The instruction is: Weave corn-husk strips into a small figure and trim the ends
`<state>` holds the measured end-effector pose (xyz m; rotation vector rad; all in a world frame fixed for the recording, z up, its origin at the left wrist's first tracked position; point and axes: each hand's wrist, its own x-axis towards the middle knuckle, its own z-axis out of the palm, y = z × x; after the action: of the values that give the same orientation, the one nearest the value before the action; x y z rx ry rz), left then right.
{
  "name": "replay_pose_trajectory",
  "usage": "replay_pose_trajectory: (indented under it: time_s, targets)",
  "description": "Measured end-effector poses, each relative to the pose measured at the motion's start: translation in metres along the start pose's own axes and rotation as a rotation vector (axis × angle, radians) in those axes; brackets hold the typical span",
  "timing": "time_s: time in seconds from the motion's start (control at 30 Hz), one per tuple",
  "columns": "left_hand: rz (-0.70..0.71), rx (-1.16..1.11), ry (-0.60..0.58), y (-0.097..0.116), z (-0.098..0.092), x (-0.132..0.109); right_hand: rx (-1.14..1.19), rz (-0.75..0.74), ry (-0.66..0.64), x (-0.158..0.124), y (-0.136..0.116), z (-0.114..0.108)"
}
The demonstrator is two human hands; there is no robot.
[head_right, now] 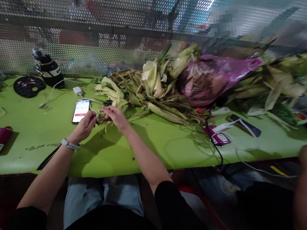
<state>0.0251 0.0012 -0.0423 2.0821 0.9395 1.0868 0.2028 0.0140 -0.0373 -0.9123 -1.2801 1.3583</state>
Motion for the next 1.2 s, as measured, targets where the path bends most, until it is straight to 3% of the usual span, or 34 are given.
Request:
replay_pose_trajectory:
  time_s: [0.23,0.53,0.7,0.9,1.2]
  targets:
    - [-0.033,-0.080,-0.038,0.006,0.004,0.000,-0.165,-0.127,-0.003,-0.008,-0.004,0.009]
    - [-0.173,-0.232,0.048,0.012,0.007,0.000,0.025,-0.162,0.213,-0.006,0.003,0.017]
    - [-0.238,-0.364,-0.011,0.009,0.005,-0.001,0.072,-0.099,0.157,-0.006,0.003,0.017]
    - [-0.204,-0.380,-0.015,0.010,0.009,-0.002,0.157,0.001,0.102,-0.005,0.006,0.022]
    - [-0.208,-0.513,0.139,0.011,0.019,-0.001,0.306,0.027,0.092,-0.007,0.009,0.030]
